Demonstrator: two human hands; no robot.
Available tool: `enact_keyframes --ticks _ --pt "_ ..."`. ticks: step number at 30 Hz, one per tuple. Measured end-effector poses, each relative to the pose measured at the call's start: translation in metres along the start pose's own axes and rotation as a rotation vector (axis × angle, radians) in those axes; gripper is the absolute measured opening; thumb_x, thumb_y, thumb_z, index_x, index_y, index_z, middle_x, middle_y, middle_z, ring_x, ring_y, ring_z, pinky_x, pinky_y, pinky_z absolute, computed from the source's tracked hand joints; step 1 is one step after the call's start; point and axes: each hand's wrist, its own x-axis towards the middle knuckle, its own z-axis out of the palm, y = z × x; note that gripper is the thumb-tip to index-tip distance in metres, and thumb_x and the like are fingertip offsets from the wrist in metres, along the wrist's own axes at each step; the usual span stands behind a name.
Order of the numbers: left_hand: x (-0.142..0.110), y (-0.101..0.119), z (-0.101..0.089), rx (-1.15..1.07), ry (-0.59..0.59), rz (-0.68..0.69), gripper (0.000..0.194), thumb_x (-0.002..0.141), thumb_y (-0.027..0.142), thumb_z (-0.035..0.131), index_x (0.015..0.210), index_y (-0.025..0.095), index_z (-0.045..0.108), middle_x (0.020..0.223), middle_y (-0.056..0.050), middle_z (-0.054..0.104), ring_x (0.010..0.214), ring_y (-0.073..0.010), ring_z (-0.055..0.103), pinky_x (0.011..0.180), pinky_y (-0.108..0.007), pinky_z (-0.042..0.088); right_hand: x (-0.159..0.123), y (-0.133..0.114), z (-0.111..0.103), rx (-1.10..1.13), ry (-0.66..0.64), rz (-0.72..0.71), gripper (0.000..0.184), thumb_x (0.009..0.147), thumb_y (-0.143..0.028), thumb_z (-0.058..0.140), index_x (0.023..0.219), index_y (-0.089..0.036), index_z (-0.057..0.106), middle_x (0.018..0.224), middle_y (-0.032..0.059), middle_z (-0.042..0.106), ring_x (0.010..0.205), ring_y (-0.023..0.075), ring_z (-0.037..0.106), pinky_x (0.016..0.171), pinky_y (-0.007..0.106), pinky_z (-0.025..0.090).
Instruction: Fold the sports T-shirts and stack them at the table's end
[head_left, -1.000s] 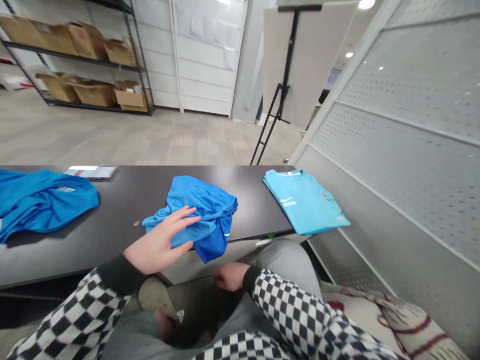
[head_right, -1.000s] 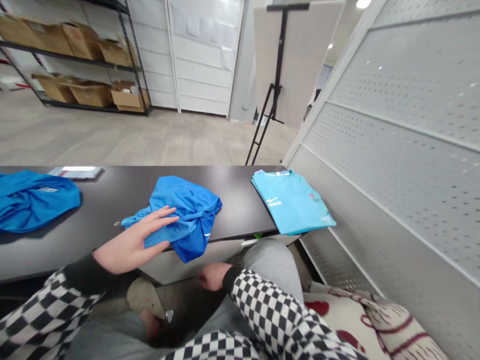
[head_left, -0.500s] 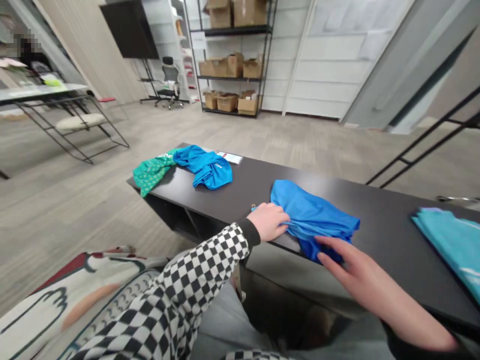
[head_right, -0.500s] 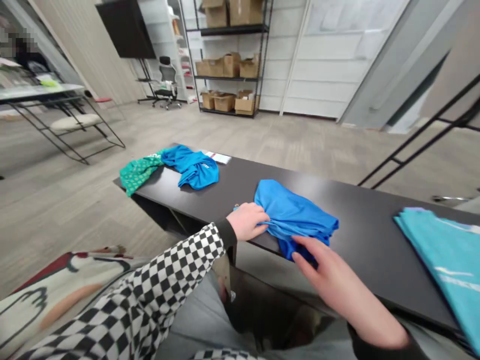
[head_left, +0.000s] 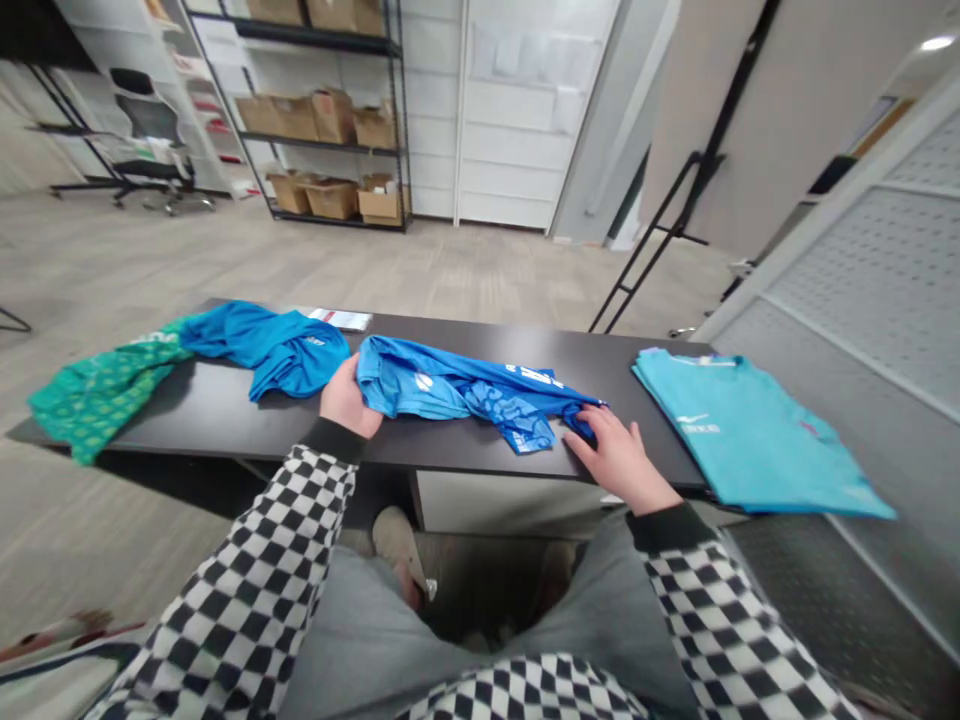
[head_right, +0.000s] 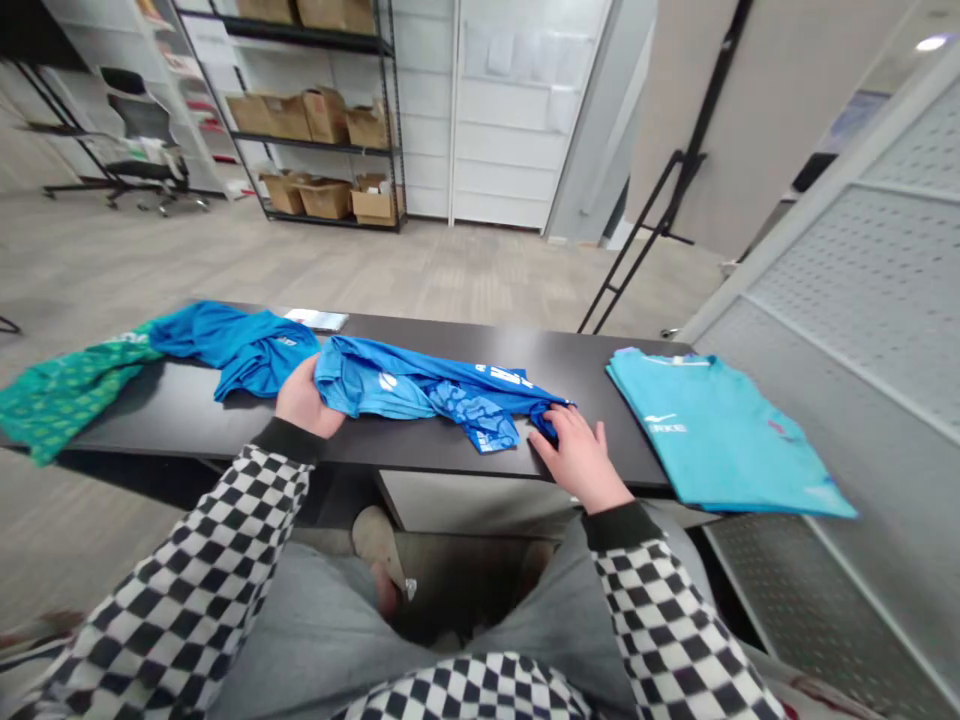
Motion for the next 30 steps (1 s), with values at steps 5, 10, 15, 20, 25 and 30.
enact_keyframes --ticks 5,10,15,20,25,30 --pt "0.001 -0.001 -0.016 0.437 0.2 0.325 0.041 0.101 0.037 0.064 0.138 0.021 0.07 0.156 -0.015 0.068 0.161 -0.0334 0.051 0.133 -0.053 0.046 -0.012 0.006 -0.001 -0.012 0.163 0.086 0.055 0.11 -0.046 0.053 0.158 -0.02 0.062 0.184 0.0228 0.037 0.17 0.0506 0.033 0.128 0.085 0.031" --pt "-0.038 -0.028 0.002 1.038 -0.517 0.671 0.056 0.1 0.038 0.069 0.155 0.024 0.067 0.162 -0.016 0.064 0.16 -0.0345 0.052 0.138 -0.056 0.036 -0.011 -0.016 -0.001 0.095 0.153 -0.164 0.05 0.112 -0.045 0.052 0.156 -0.025 0.064 0.173 0.0181 0.056 0.165 0.0406 0.046 0.134 0.076 0.031" --pt "-0.064 -0.038 0.026 1.321 -0.739 0.61 0.037 0.099 0.036 0.071 0.134 0.026 0.08 0.128 -0.013 0.08 0.128 -0.0357 0.069 0.12 -0.057 0.05 0.001 -0.032 0.014 0.025 0.015 -0.182 0.053 0.111 -0.051 0.053 0.157 -0.028 0.067 0.176 0.0144 0.053 0.169 0.0474 0.037 0.131 0.085 0.025" --pt "-0.058 -0.016 0.011 1.009 -0.887 0.486 0.018 0.086 0.022 0.068 0.097 0.025 0.082 0.094 -0.004 0.08 0.093 -0.0245 0.074 0.095 -0.038 0.058 0.007 -0.023 0.022 -0.063 -0.062 -0.08 0.049 0.111 -0.058 0.053 0.147 -0.031 0.073 0.177 0.012 0.053 0.169 0.0516 0.034 0.125 0.094 0.021" --pt "-0.021 0.015 -0.029 1.079 -0.539 0.467 0.011 0.08 0.02 0.062 0.077 0.024 0.071 0.087 -0.005 0.077 0.092 -0.028 0.074 0.098 -0.041 0.058 0.024 0.02 0.011 -0.15 -0.026 0.056 0.051 0.111 -0.054 0.05 0.145 -0.027 0.076 0.178 0.0155 0.05 0.166 0.0548 0.035 0.123 0.096 0.023" --pt "0.0 0.027 -0.051 1.344 0.124 0.592 0.032 0.085 0.015 0.061 0.112 0.02 0.079 0.124 -0.016 0.078 0.125 -0.0389 0.071 0.115 -0.053 0.053 0.023 0.034 -0.002 -0.166 0.148 0.16 0.049 0.106 -0.032 0.05 0.145 -0.021 0.077 0.177 0.0215 0.049 0.163 0.0554 0.04 0.123 0.097 0.023"
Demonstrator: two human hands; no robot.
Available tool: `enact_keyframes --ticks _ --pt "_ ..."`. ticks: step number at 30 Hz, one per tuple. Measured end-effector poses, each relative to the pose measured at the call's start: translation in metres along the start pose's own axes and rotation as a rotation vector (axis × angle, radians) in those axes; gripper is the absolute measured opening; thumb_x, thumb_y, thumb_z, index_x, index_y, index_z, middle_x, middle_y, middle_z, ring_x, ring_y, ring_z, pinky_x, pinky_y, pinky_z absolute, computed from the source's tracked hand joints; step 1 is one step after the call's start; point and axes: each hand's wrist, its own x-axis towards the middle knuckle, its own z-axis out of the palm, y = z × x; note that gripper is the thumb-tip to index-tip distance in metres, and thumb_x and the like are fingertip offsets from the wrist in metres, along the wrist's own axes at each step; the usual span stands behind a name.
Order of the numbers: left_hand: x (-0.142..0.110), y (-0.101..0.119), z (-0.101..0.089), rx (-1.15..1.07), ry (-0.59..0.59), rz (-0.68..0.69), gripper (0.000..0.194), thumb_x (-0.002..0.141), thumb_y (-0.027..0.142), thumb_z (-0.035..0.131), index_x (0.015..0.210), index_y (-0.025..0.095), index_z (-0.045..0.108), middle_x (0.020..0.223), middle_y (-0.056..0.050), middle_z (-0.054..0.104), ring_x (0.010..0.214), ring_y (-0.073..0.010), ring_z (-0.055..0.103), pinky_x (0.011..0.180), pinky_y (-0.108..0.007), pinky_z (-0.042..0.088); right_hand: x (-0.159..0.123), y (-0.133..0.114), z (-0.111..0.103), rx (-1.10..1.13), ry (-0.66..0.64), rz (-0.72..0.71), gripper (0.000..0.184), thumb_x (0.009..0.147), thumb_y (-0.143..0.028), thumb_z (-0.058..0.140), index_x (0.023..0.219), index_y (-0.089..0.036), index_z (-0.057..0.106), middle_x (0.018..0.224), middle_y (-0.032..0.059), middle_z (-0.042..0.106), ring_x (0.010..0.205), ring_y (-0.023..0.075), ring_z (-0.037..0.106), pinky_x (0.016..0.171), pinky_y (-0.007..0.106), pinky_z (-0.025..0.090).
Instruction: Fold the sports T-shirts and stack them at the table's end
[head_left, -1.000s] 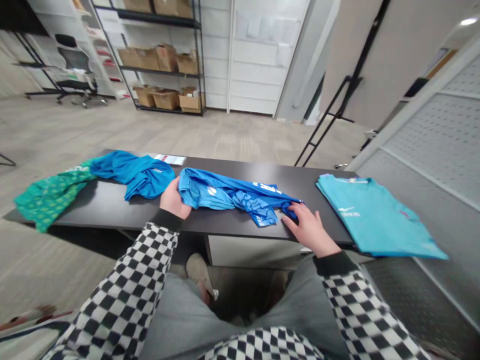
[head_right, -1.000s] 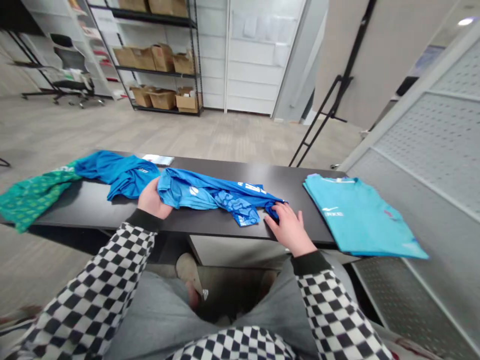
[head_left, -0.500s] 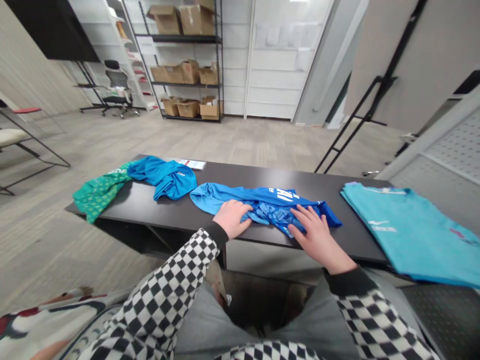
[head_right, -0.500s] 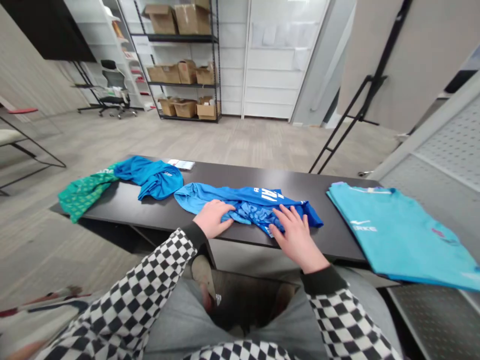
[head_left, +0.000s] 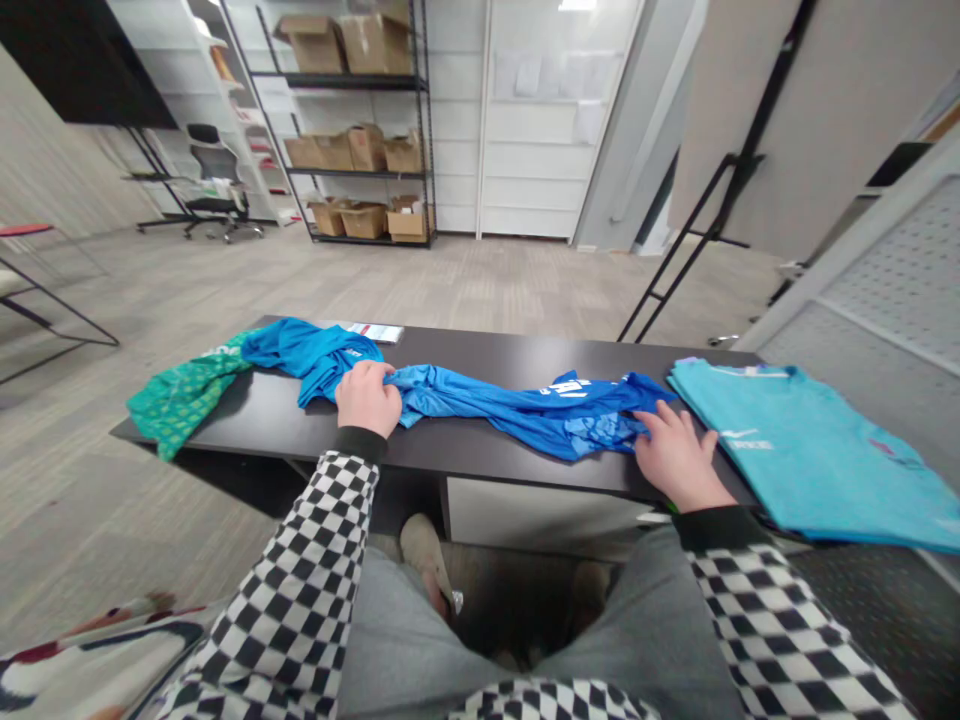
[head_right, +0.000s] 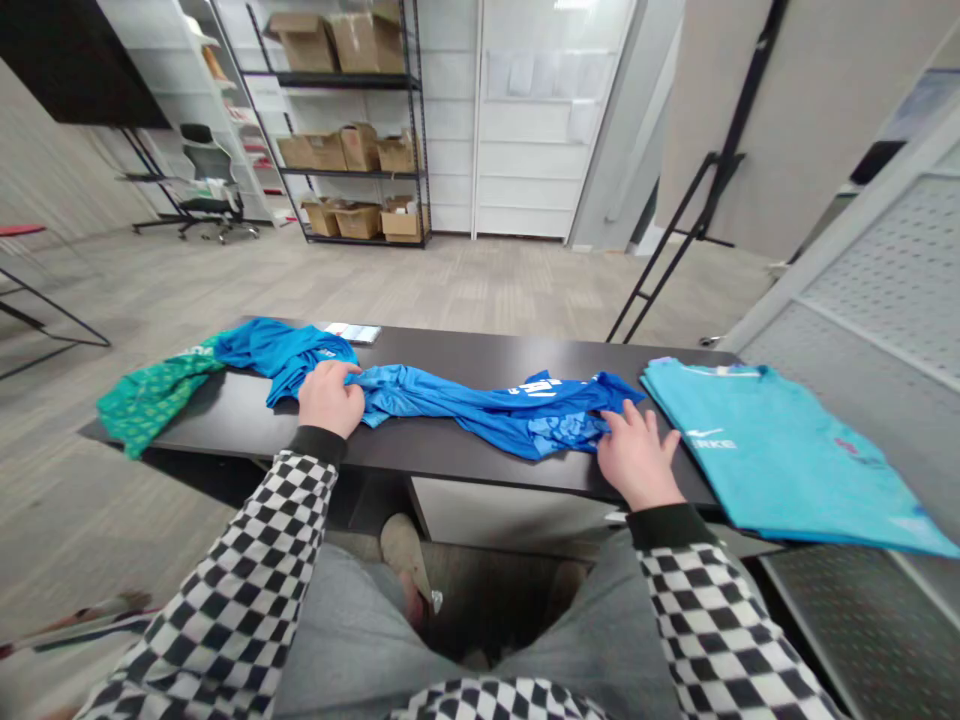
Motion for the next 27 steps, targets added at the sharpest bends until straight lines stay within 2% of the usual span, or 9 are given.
enact_keyframes --ticks 3,6,8,12,16,18,22,24,27 --pt "-0.009 0.013 0.005 -0.089 0.005 0.206 0.054 0.086 0.008 0.055 0.134 0.019 0.075 0.142 -0.015 0.074 0.14 -0.0336 0.066 0.126 -0.05 0.048 -0.016 -0.026 -0.007 0.163 0.096 -0.135 0.047 0.105 -0.029 0.05 0.143 -0.022 0.076 0.168 0.0197 0.06 0.157 0.0467 0.053 0.128 0.085 0.033" --pt "-0.026 0.036 0.021 -0.176 -0.282 0.457 0.05 0.096 0.013 0.053 0.14 0.021 0.075 0.149 -0.012 0.074 0.143 -0.0284 0.066 0.129 -0.045 0.047 -0.033 -0.06 -0.011 0.378 -0.051 -0.439 0.047 0.11 -0.037 0.052 0.151 -0.025 0.072 0.158 0.0154 0.069 0.148 0.035 0.064 0.129 0.061 0.049" --pt "-0.037 0.049 0.031 -0.11 -0.433 0.499 0.045 0.103 0.024 0.057 0.143 0.021 0.076 0.152 -0.013 0.073 0.144 -0.0308 0.066 0.128 -0.047 0.048 -0.04 -0.075 -0.009 0.41 -0.175 -0.565 0.05 0.112 -0.042 0.056 0.159 -0.028 0.067 0.157 0.0127 0.07 0.149 0.0334 0.064 0.13 0.058 0.048" --pt "-0.045 0.062 0.031 0.086 -0.536 0.399 0.055 0.106 0.04 0.063 0.157 0.02 0.068 0.141 -0.015 0.079 0.134 -0.0362 0.072 0.119 -0.051 0.053 -0.032 -0.076 -0.003 0.27 -0.193 -0.477 0.042 0.111 -0.049 0.057 0.144 -0.031 0.077 0.148 0.0121 0.075 0.138 0.0371 0.069 0.133 0.075 0.033" --pt "-0.043 0.069 0.002 0.077 -0.762 0.309 0.04 0.108 0.05 0.061 0.128 0.024 0.084 0.125 -0.01 0.086 0.119 -0.0335 0.08 0.106 -0.043 0.058 -0.014 -0.06 0.001 0.194 -0.127 -0.325 0.034 0.11 -0.047 0.055 0.117 -0.03 0.084 0.134 0.0106 0.079 0.127 0.0362 0.072 0.13 0.086 0.02" --pt "-0.044 0.072 -0.015 0.025 -0.891 0.277 0.04 0.106 0.056 0.062 0.115 0.027 0.088 0.115 -0.007 0.087 0.11 -0.0309 0.081 0.098 -0.038 0.06 -0.01 -0.055 0.004 0.186 -0.103 -0.285 0.034 0.109 -0.042 0.053 0.122 -0.029 0.082 0.14 0.011 0.077 0.134 0.0374 0.069 0.129 0.088 0.018" --pt "-0.05 0.078 -0.032 -0.169 -1.108 0.21 0.057 0.099 0.066 0.068 0.139 0.029 0.082 0.091 -0.001 0.085 0.081 -0.0253 0.08 0.074 -0.034 0.059 -0.016 -0.054 0.012 0.168 -0.099 -0.267 0.047 0.108 -0.026 0.047 0.146 -0.027 0.075 0.165 0.0129 0.065 0.159 0.0392 0.053 0.131 0.079 0.031" --pt "-0.053 0.085 -0.028 -0.23 -0.982 0.228 0.051 0.103 0.059 0.064 0.138 0.027 0.082 0.089 -0.002 0.084 0.078 -0.024 0.079 0.074 -0.034 0.06 -0.02 -0.055 0.015 0.155 -0.099 -0.29 0.052 0.108 -0.02 0.045 0.152 -0.027 0.073 0.169 0.0116 0.062 0.164 0.0382 0.048 0.132 0.074 0.035" --pt "-0.062 0.1 -0.004 -0.296 -0.63 0.417 0.042 0.11 0.041 0.053 0.138 0.024 0.08 0.121 -0.009 0.085 0.11 -0.0263 0.08 0.1 -0.039 0.061 -0.022 -0.052 0.016 0.177 -0.108 -0.332 0.054 0.106 -0.013 0.045 0.149 -0.029 0.075 0.17 0.0078 0.062 0.166 0.0363 0.047 0.133 0.07 0.038"
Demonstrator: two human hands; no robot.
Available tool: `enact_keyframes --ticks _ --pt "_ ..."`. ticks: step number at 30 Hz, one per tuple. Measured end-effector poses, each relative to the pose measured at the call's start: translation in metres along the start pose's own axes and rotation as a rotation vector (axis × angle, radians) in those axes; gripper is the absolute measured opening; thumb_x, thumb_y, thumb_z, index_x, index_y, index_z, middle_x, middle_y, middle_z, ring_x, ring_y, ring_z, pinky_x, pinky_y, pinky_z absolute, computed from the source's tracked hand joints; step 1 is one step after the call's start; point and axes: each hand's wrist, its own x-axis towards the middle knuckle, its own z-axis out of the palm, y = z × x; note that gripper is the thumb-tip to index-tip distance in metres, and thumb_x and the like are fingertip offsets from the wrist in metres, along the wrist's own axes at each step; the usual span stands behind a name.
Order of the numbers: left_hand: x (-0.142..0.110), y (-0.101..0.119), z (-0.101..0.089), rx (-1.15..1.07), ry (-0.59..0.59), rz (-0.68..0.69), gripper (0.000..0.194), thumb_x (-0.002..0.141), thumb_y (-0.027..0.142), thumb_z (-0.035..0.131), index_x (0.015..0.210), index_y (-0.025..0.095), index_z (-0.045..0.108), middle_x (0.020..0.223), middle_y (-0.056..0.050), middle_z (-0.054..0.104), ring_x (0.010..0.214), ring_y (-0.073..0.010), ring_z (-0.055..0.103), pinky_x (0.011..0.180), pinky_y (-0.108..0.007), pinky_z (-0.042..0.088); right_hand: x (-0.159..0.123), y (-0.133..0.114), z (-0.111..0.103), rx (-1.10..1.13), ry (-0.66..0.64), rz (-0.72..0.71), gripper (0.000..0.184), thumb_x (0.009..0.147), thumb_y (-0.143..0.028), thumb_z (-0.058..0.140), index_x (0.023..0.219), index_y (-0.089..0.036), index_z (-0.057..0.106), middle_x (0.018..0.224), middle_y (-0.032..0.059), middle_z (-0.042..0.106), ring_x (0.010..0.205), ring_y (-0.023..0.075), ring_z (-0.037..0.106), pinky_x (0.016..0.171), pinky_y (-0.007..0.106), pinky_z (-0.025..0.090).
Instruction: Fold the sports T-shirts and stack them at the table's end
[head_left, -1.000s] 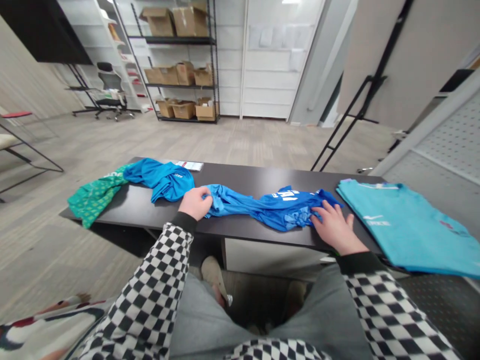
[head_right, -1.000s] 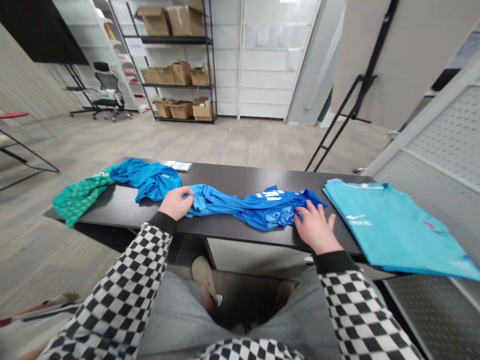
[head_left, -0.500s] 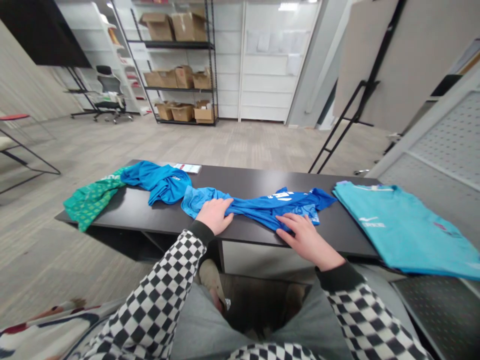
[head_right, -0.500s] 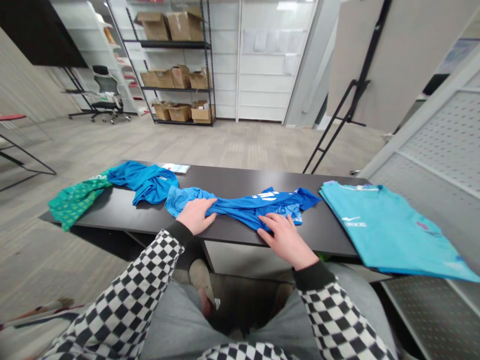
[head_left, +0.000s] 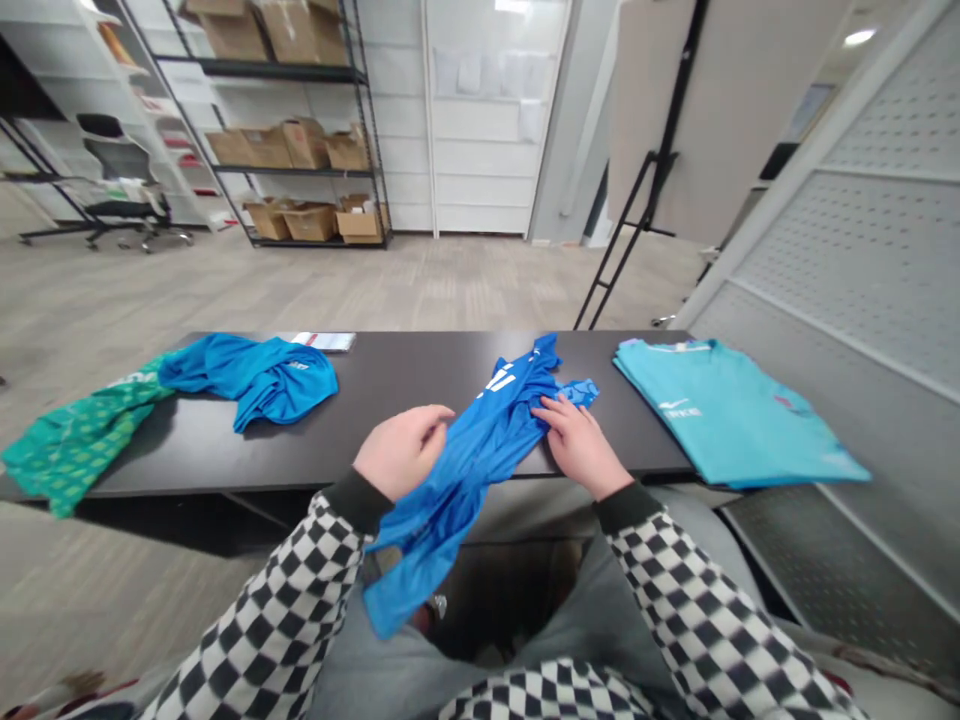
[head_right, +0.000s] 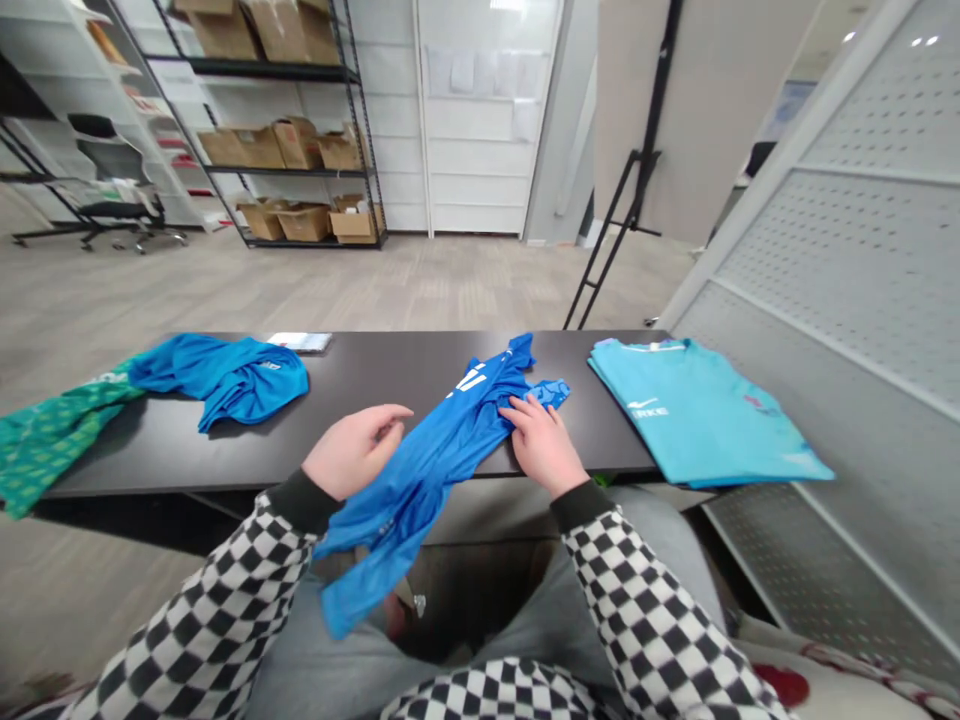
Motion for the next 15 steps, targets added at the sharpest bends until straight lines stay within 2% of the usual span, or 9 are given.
enact_keyframes --ticks 1,3,5,7,10,12,15 --pt "0.004 0.003 0.012 0.018 0.03 0.096 0.044 0.111 0.039 0.053 0.145 0.024 0.077 0.136 -0.01 0.081 0.124 -0.0275 0.076 0.11 -0.042 0.058 0.0 0.001 -0.001 0.016 -0.006 -0.016 0.054 0.105 -0.012 0.045 0.145 -0.029 0.077 0.169 0.0067 0.063 0.166 0.0354 0.048 0.133 0.069 0.039" --pt "0.011 0.007 0.034 0.066 -0.039 0.239 0.049 0.111 0.041 0.058 0.157 0.026 0.069 0.156 -0.011 0.072 0.142 -0.0302 0.067 0.12 -0.047 0.052 -0.001 0.0 -0.003 0.046 -0.013 -0.035 0.051 0.104 -0.009 0.046 0.134 -0.028 0.082 0.166 0.0054 0.066 0.164 0.0335 0.05 0.133 0.065 0.042" --pt "0.016 0.008 0.048 0.166 -0.111 0.251 0.05 0.111 0.048 0.062 0.156 0.029 0.071 0.157 -0.011 0.071 0.143 -0.0332 0.065 0.119 -0.052 0.051 0.0 -0.003 -0.005 0.043 0.001 0.001 0.046 0.104 -0.009 0.047 0.127 -0.028 0.083 0.163 0.0049 0.069 0.163 0.0332 0.051 0.133 0.065 0.042" --pt "0.019 0.004 0.05 0.282 -0.112 0.162 0.047 0.112 0.055 0.059 0.147 0.03 0.078 0.145 -0.011 0.075 0.133 -0.0345 0.068 0.116 -0.055 0.05 0.0 -0.008 -0.007 -0.006 0.033 0.098 0.043 0.104 -0.012 0.049 0.126 -0.027 0.082 0.165 0.0055 0.067 0.164 0.0363 0.05 0.133 0.071 0.039" --pt "0.019 -0.014 0.036 0.398 -0.042 -0.049 0.047 0.115 0.056 0.049 0.138 0.035 0.085 0.128 -0.01 0.079 0.12 -0.0333 0.071 0.112 -0.054 0.048 0.003 -0.016 -0.009 -0.092 0.056 0.242 0.042 0.107 -0.016 0.05 0.133 -0.027 0.081 0.175 0.0098 0.056 0.166 0.042 0.044 0.132 0.079 0.035" --pt "0.016 -0.029 0.022 0.44 0.001 -0.188 0.045 0.114 0.052 0.049 0.135 0.039 0.086 0.123 -0.01 0.078 0.119 -0.0337 0.07 0.112 -0.054 0.046 0.004 -0.018 -0.009 -0.111 0.043 0.268 0.045 0.108 -0.016 0.049 0.138 -0.027 0.081 0.179 0.0124 0.05 0.167 0.0432 0.042 0.132 0.079 0.034" --pt "0.011 -0.048 0.008 0.483 0.076 -0.374 0.042 0.11 0.047 0.052 0.132 0.04 0.088 0.126 -0.01 0.078 0.122 -0.0367 0.069 0.113 -0.055 0.045 0.004 -0.019 -0.01 -0.109 0.031 0.245 0.048 0.109 -0.016 0.047 0.139 -0.028 0.081 0.18 0.0115 0.049 0.168 0.0436 0.04 0.133 0.078 0.032"
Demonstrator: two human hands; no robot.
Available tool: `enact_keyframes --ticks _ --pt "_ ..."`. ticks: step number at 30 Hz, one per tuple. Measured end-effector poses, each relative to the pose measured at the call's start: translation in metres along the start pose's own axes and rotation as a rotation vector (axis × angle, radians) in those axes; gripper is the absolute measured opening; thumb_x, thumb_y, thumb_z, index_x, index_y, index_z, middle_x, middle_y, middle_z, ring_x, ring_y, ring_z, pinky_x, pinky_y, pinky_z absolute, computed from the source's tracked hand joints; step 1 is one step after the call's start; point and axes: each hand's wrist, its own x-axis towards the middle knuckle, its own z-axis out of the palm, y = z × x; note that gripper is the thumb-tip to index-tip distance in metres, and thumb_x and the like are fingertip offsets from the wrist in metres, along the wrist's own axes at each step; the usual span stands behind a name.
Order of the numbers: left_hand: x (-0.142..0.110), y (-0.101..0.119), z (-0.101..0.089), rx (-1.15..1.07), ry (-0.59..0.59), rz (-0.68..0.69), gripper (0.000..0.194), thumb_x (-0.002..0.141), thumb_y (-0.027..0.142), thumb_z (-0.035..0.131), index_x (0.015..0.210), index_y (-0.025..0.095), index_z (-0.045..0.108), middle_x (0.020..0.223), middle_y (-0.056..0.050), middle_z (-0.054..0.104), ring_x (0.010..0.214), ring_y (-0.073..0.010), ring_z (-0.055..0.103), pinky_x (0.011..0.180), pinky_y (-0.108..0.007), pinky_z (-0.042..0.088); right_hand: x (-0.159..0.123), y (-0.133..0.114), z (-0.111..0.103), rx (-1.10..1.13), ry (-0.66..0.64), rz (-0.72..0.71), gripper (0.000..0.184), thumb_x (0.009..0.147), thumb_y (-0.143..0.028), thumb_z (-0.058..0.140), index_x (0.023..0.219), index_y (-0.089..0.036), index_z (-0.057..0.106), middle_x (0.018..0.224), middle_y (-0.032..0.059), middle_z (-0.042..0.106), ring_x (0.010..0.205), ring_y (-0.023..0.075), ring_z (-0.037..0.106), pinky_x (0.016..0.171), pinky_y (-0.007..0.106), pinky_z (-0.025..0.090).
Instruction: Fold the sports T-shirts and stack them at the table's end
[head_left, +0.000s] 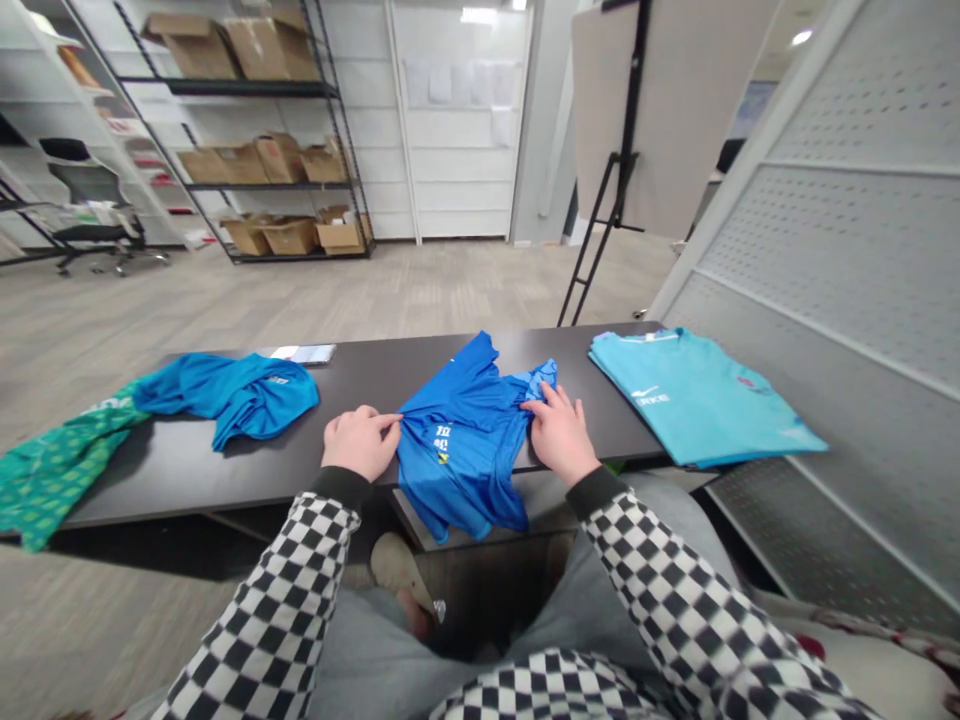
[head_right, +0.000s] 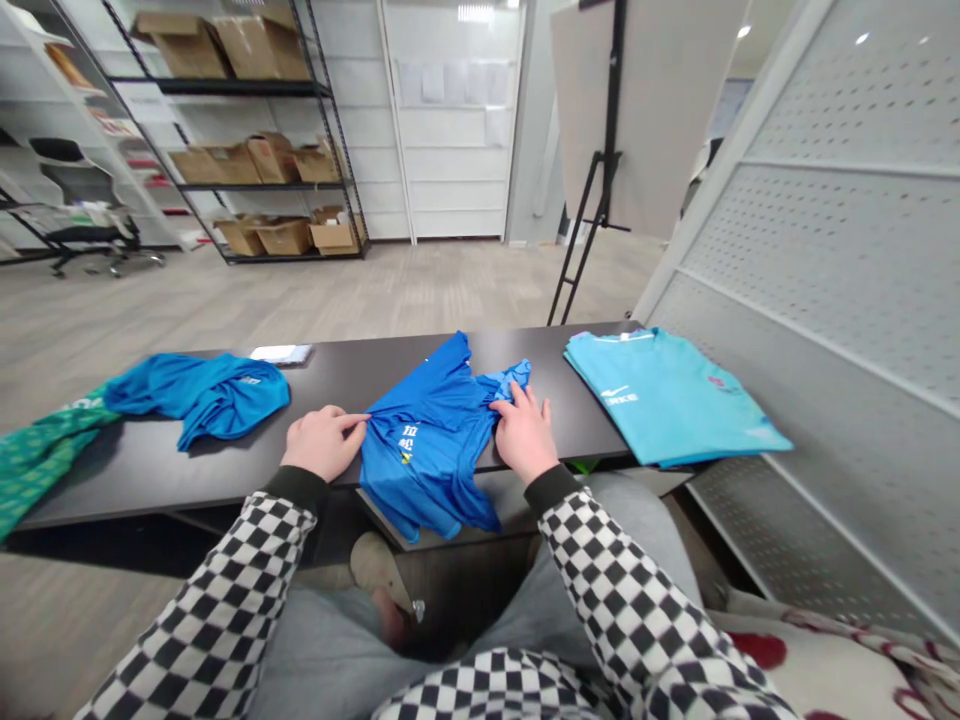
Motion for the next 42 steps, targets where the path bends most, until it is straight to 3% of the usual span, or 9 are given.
enact_keyframes --ticks 4,7,11,15,22,27,31,36,42 --pt "0.001 0.004 -0.001 -0.007 0.115 -0.134 0.039 0.108 0.043 0.054 0.118 0.031 0.09 0.132 -0.013 0.077 0.125 -0.0397 0.068 0.115 -0.058 0.047 -0.002 0.001 -0.001 0.032 0.004 -0.019 0.047 0.11 -0.016 0.046 0.139 -0.028 0.081 0.176 0.011 0.054 0.166 0.0413 0.044 0.133 0.072 0.037" --pt "0.006 0.037 0.003 -0.161 0.204 0.12 0.034 0.108 0.036 0.056 0.12 0.025 0.086 0.136 -0.013 0.075 0.129 -0.0344 0.068 0.119 -0.051 0.049 -0.002 0.0 -0.001 0.094 0.0 -0.043 0.047 0.11 -0.015 0.044 0.137 -0.026 0.081 0.168 0.0116 0.063 0.159 0.0371 0.054 0.132 0.067 0.04" --pt "0.021 0.088 0.021 -0.278 0.023 0.462 0.063 0.102 0.051 0.072 0.158 0.024 0.067 0.149 -0.015 0.07 0.136 -0.0338 0.066 0.122 -0.048 0.051 -0.002 0.001 -0.001 0.14 0.004 -0.064 0.046 0.109 -0.014 0.045 0.135 -0.027 0.08 0.163 0.0098 0.068 0.155 0.0348 0.057 0.131 0.067 0.04" --pt "0.046 0.102 0.037 -0.378 -0.115 0.354 0.038 0.103 0.048 0.07 0.128 0.022 0.083 0.124 -0.014 0.08 0.123 -0.0338 0.073 0.115 -0.047 0.056 -0.003 0.003 0.001 0.131 0.013 -0.059 0.045 0.109 -0.015 0.046 0.136 -0.027 0.079 0.164 0.0086 0.067 0.156 0.0335 0.057 0.131 0.063 0.041" --pt "0.083 0.013 0.019 -1.099 0.152 -0.363 0.034 0.101 0.043 0.06 0.118 0.016 0.072 0.075 0.001 0.067 0.055 -0.0158 0.06 0.057 -0.03 0.055 -0.002 0.003 0.001 0.109 0.025 -0.071 0.043 0.107 -0.013 0.046 0.131 -0.024 0.08 0.16 0.0099 0.071 0.151 0.0335 0.061 0.13 0.057 0.043" --pt "0.07 -0.07 -0.013 -1.043 0.505 -0.652 0.058 0.105 0.028 0.049 0.162 0.017 0.045 0.132 -0.016 0.073 0.121 -0.0309 0.074 0.094 -0.049 0.067 -0.001 0.006 0.005 0.093 0.05 -0.087 0.043 0.107 -0.014 0.046 0.131 -0.022 0.08 0.159 0.0106 0.071 0.149 0.0338 0.063 0.128 0.055 0.046" --pt "0.054 -0.069 -0.028 -0.563 0.686 -0.385 0.055 0.105 0.028 0.056 0.159 0.017 0.055 0.165 -0.018 0.058 0.162 -0.0403 0.044 0.134 -0.06 0.039 -0.002 0.006 0.006 0.111 0.066 -0.097 0.048 0.105 -0.014 0.045 0.139 -0.022 0.078 0.16 0.0131 0.07 0.148 0.0361 0.063 0.129 0.06 0.045" --pt "0.049 -0.002 0.003 -0.496 0.156 0.097 0.041 0.106 0.032 0.057 0.14 0.018 0.075 0.148 -0.012 0.076 0.143 -0.0287 0.067 0.129 -0.046 0.049 0.005 0.014 0.004 0.218 0.089 -0.086 0.079 0.099 -0.017 0.05 0.177 -0.012 0.042 0.163 0.02 0.066 0.147 0.0364 0.065 0.126 0.056 0.05" --pt "0.047 -0.004 0.032 -0.194 -0.141 0.111 0.077 0.1 0.064 0.067 0.162 0.019 0.065 0.176 -0.018 0.054 0.166 -0.0376 0.046 0.138 -0.05 0.034 0.033 0.05 -0.023 0.04 -0.189 -0.023 0.048 0.115 -0.045 0.039 0.136 -0.03 0.08 0.156 0.0112 0.072 0.137 0.0387 0.069 0.117 0.063 0.053"
